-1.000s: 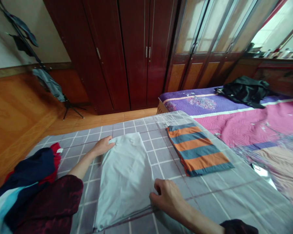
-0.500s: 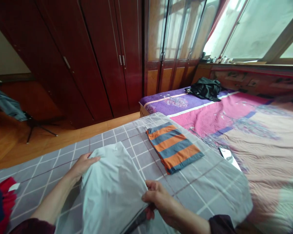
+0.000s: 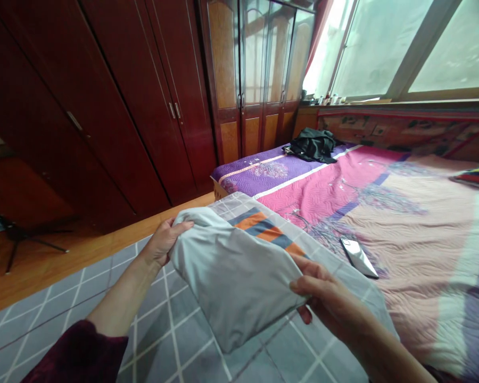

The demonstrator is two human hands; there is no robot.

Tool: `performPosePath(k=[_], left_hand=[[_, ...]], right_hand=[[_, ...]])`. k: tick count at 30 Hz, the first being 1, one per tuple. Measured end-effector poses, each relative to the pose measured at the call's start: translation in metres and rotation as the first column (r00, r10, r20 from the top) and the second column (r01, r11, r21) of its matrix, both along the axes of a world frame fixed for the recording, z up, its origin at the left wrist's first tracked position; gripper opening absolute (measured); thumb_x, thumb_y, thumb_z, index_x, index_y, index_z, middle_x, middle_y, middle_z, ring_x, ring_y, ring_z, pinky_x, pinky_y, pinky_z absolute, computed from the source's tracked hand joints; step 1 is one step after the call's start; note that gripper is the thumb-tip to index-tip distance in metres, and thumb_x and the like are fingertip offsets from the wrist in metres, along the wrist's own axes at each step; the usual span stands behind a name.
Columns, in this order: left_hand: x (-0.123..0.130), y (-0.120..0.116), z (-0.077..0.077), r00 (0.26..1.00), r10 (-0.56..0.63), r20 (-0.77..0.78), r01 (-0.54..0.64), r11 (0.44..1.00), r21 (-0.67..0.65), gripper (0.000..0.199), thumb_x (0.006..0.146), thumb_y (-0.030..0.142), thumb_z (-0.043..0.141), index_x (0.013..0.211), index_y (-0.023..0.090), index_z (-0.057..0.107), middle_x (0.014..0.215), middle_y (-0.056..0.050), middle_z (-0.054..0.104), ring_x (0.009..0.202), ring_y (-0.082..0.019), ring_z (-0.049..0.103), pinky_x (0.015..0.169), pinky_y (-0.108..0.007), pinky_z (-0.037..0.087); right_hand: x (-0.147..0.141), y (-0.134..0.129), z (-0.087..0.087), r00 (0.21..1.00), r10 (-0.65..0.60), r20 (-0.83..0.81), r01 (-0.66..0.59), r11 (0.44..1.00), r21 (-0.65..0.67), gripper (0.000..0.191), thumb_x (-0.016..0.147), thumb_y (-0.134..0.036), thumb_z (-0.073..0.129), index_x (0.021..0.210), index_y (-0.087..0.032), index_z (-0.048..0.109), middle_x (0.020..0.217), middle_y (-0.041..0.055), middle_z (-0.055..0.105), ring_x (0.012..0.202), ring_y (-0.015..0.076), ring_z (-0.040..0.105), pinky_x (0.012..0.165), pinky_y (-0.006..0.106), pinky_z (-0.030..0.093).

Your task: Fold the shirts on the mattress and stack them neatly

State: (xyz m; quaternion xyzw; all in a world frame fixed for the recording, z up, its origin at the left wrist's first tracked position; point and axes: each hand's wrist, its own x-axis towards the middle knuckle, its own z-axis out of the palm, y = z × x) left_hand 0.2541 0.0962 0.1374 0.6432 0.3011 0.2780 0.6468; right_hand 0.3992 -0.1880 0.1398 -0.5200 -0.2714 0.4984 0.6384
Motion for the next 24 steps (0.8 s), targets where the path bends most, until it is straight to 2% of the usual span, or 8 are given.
performPosePath(k=[4, 8, 12, 15, 17, 19, 21, 24], left_hand=[[0.059, 0.006, 0.010, 0.997, -0.068, -0.036, 0.074, 0.977, 0.202, 0.050, 0.066, 0.045, 0.067, 0.101, 0.010, 0.063, 0.085, -0.007, 0.071, 0.072, -0.021, 0.066, 0.067, -0.030, 0.052], [0.100, 0.011, -0.024, 0.975, -0.013, -0.223, 0.096, 0.926, 0.366, 0.045, 0.073, 0.042, 0.061, 0.104, 0.010, 0.061, 0.097, -0.011, 0.069, 0.089, -0.025, 0.064, 0.079, -0.036, 0.051], [0.105, -0.003, -0.062, 0.945, 0.115, -0.305, 0.060, 0.858, 0.511, 0.043, 0.068, 0.025, 0.067, 0.108, 0.011, 0.059, 0.117, -0.016, 0.059, 0.117, -0.033, 0.048, 0.102, -0.048, 0.033], [0.087, -0.035, -0.071, 0.946, 0.064, -0.317, 0.151, 0.779, 0.608, 0.035, 0.074, 0.025, 0.062, 0.109, 0.017, 0.059, 0.119, -0.011, 0.057, 0.119, -0.027, 0.047, 0.106, -0.042, 0.031], [0.069, -0.065, -0.072, 0.916, -0.134, -0.378, 0.374, 0.626, 0.684, 0.035, 0.077, 0.034, 0.064, 0.109, 0.020, 0.060, 0.114, -0.007, 0.060, 0.111, -0.023, 0.053, 0.100, -0.036, 0.038], [0.053, -0.093, -0.074, 0.807, -0.317, -0.498, 0.588, 0.356, 0.727, 0.056, 0.070, 0.051, 0.070, 0.116, 0.022, 0.056, 0.116, -0.008, 0.059, 0.108, -0.025, 0.054, 0.097, -0.037, 0.041], [0.042, -0.113, -0.079, 0.736, -0.343, -0.584, 0.657, 0.152, 0.738, 0.061, 0.069, 0.054, 0.071, 0.119, 0.022, 0.054, 0.120, -0.009, 0.058, 0.109, -0.027, 0.053, 0.096, -0.041, 0.041], [0.037, -0.123, -0.089, 0.768, -0.310, -0.560, 0.609, 0.080, 0.790, 0.022, 0.086, 0.030, 0.058, 0.105, 0.020, 0.058, 0.111, -0.008, 0.064, 0.104, -0.023, 0.057, 0.091, -0.037, 0.043]], right_hand=[[0.044, -0.007, 0.007, 0.985, -0.160, 0.064, 0.160, 0.987, 0.006, 0.051, 0.060, -0.026, 0.061, 0.110, -0.018, 0.063, 0.057, -0.0054, 0.048, 0.039, 0.0048, 0.037, 0.033, 0.015, 0.036], [0.089, -0.002, -0.040, 0.945, -0.275, 0.179, 0.292, 0.953, -0.076, 0.059, 0.059, -0.023, 0.057, 0.118, -0.017, 0.057, 0.060, -0.0044, 0.055, 0.037, 0.0052, 0.041, 0.033, 0.016, 0.035], [0.112, -0.001, -0.091, 0.945, -0.206, 0.254, 0.279, 0.914, -0.296, 0.057, 0.066, -0.029, 0.053, 0.120, -0.012, 0.054, 0.043, -0.0064, 0.049, 0.032, 0.0086, 0.044, 0.031, 0.016, 0.032], [0.115, -0.002, -0.105, 0.949, -0.196, 0.246, 0.266, 0.918, -0.295, 0.053, 0.069, -0.030, 0.051, 0.119, -0.014, 0.053, 0.042, -0.0064, 0.050, 0.032, 0.0094, 0.046, 0.032, 0.017, 0.034], [0.114, -0.002, -0.107, 0.948, -0.209, 0.238, 0.276, 0.915, -0.294, 0.051, 0.069, -0.030, 0.051, 0.118, -0.014, 0.053, 0.041, -0.0068, 0.049, 0.032, 0.0093, 0.046, 0.032, 0.017, 0.034], [0.114, -0.001, -0.107, 0.947, -0.223, 0.233, 0.288, 0.910, -0.299, 0.049, 0.069, -0.030, 0.052, 0.116, -0.015, 0.054, 0.042, -0.0068, 0.050, 0.032, 0.0091, 0.046, 0.032, 0.016, 0.034], [0.115, -0.001, -0.107, 0.945, -0.231, 0.231, 0.296, 0.904, -0.308, 0.048, 0.068, -0.030, 0.053, 0.113, -0.015, 0.055, 0.041, -0.0066, 0.050, 0.032, 0.0091, 0.047, 0.032, 0.016, 0.033], [0.120, -0.003, -0.106, 0.945, -0.250, 0.210, 0.308, 0.896, -0.319, 0.049, 0.064, -0.031, 0.055, 0.111, -0.014, 0.056, 0.042, -0.0064, 0.050, 0.032, 0.0095, 0.046, 0.031, 0.017, 0.032]])
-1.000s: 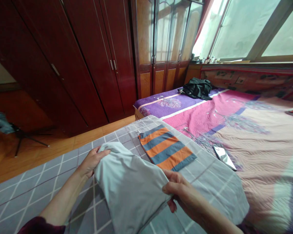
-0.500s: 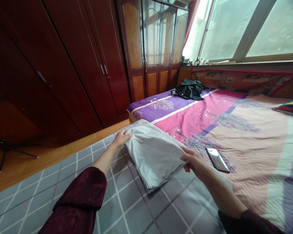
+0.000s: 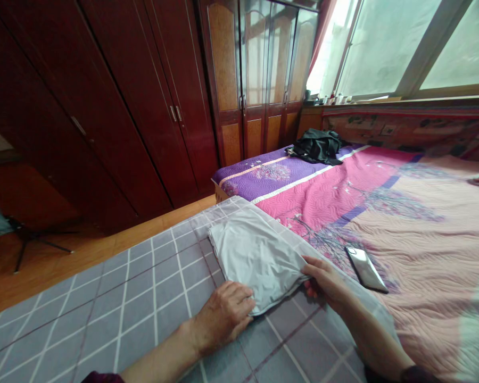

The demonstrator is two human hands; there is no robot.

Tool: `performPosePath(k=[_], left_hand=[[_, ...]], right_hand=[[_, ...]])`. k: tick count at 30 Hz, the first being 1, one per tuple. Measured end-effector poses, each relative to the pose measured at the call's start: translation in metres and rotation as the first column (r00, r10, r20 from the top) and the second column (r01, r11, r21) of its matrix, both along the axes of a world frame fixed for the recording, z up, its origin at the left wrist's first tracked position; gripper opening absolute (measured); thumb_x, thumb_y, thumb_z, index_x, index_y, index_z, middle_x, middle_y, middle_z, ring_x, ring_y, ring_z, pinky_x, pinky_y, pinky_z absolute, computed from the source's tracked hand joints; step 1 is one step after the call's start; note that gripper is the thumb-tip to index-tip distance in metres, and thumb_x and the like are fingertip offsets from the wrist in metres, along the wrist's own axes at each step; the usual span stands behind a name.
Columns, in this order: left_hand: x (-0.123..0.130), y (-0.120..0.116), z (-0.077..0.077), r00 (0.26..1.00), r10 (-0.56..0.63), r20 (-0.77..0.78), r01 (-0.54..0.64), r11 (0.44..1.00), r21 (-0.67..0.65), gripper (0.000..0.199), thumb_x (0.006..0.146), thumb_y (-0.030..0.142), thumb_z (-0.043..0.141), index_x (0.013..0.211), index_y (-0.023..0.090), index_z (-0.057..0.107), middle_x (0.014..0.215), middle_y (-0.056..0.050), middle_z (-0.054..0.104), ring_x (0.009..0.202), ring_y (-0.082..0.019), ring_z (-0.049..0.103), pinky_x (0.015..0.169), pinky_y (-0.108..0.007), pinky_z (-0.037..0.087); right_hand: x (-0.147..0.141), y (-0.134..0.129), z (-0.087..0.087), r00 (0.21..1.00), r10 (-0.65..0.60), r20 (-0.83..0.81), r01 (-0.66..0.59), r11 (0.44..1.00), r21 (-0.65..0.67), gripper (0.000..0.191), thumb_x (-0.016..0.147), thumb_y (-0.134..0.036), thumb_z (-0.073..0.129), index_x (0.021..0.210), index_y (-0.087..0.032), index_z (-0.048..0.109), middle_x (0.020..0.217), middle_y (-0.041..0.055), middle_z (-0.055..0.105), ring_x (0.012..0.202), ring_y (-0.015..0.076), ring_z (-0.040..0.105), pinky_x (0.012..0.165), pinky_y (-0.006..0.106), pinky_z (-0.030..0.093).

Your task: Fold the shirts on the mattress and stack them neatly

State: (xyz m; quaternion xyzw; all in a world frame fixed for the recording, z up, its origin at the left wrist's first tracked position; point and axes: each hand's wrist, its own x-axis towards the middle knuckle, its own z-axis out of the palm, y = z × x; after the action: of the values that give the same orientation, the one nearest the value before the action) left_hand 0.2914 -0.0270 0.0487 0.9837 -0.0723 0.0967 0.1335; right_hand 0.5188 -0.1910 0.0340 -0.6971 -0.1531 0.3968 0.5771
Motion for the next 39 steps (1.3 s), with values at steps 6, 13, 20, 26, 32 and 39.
performPosePath(k=[6, 13, 20, 26, 32, 39], left_hand=[[0.002, 0.004, 0.000, 0.990, 0.057, 0.128, -0.045, 0.994, -0.098, 0.018, 0.093, 0.021, 0.043, 0.092, 0.018, 0.060, 0.081, -0.004, 0.068, 0.077, -0.015, 0.063, 0.073, -0.027, 0.046], [0.004, -0.002, 0.011, 0.989, 0.071, 0.132, -0.065, 0.996, -0.055, 0.028, 0.090, 0.043, 0.051, 0.085, 0.019, 0.063, 0.090, -0.006, 0.068, 0.090, -0.019, 0.063, 0.083, -0.032, 0.047], [0.030, -0.001, -0.011, 0.940, 0.340, 0.008, -0.339, 0.938, -0.077, 0.061, 0.082, 0.056, 0.054, 0.131, 0.019, 0.050, 0.146, -0.014, 0.037, 0.138, -0.036, 0.022, 0.109, -0.060, 0.020], [0.026, -0.003, -0.035, 0.902, 0.410, -0.133, -0.430, 0.881, -0.197, 0.072, 0.082, 0.062, 0.048, 0.143, 0.026, 0.035, 0.155, -0.008, 0.016, 0.141, -0.034, 0.002, 0.113, -0.058, 0.008], [0.027, -0.003, -0.033, 0.906, 0.395, -0.149, -0.422, 0.861, -0.284, 0.074, 0.080, 0.064, 0.048, 0.143, 0.027, 0.034, 0.155, -0.007, 0.015, 0.142, -0.034, 0.001, 0.113, -0.058, 0.004], [0.019, 0.000, -0.026, 0.908, 0.414, -0.058, -0.405, 0.836, -0.370, 0.075, 0.078, 0.066, 0.050, 0.141, 0.025, 0.037, 0.151, -0.010, 0.027, 0.140, -0.036, 0.014, 0.112, -0.057, 0.012]], right_hand=[[0.011, -0.009, 0.002, 0.995, -0.008, 0.104, 0.011, 1.000, -0.028, 0.055, 0.066, -0.033, 0.053, 0.116, -0.010, 0.056, 0.043, -0.0055, 0.050, 0.035, 0.0114, 0.047, 0.035, 0.021, 0.033], [0.022, 0.000, 0.009, 0.410, 0.241, 0.880, 0.258, 0.894, -0.365, 0.041, 0.075, -0.028, 0.050, 0.111, -0.016, 0.064, 0.086, 0.0079, 0.068, 0.079, 0.0249, 0.064, 0.068, 0.035, 0.047], [0.005, 0.100, 0.024, -0.031, 0.360, 0.932, -0.119, 0.925, -0.362, 0.040, 0.087, -0.029, 0.048, 0.124, -0.016, 0.056, 0.134, 0.0150, 0.049, 0.120, 0.0264, 0.048, 0.099, 0.041, 0.037], [0.022, 0.165, -0.007, -0.034, 0.467, 0.884, -0.119, 0.876, -0.467, 0.049, 0.091, -0.043, 0.044, 0.131, -0.016, 0.049, 0.140, 0.0136, 0.044, 0.130, 0.0289, 0.037, 0.104, 0.047, 0.028], [0.002, 0.187, -0.020, -0.033, 0.474, 0.880, -0.035, 0.879, -0.475, 0.065, 0.090, -0.050, 0.041, 0.141, -0.012, 0.035, 0.147, 0.0198, 0.030, 0.135, 0.0375, 0.023, 0.106, 0.054, 0.017], [-0.037, 0.214, -0.030, -0.132, 0.501, 0.855, -0.164, 0.840, -0.518, 0.061, 0.086, -0.058, 0.041, 0.135, -0.022, 0.046, 0.143, 0.0135, 0.040, 0.130, 0.0380, 0.032, 0.103, 0.054, 0.023]])
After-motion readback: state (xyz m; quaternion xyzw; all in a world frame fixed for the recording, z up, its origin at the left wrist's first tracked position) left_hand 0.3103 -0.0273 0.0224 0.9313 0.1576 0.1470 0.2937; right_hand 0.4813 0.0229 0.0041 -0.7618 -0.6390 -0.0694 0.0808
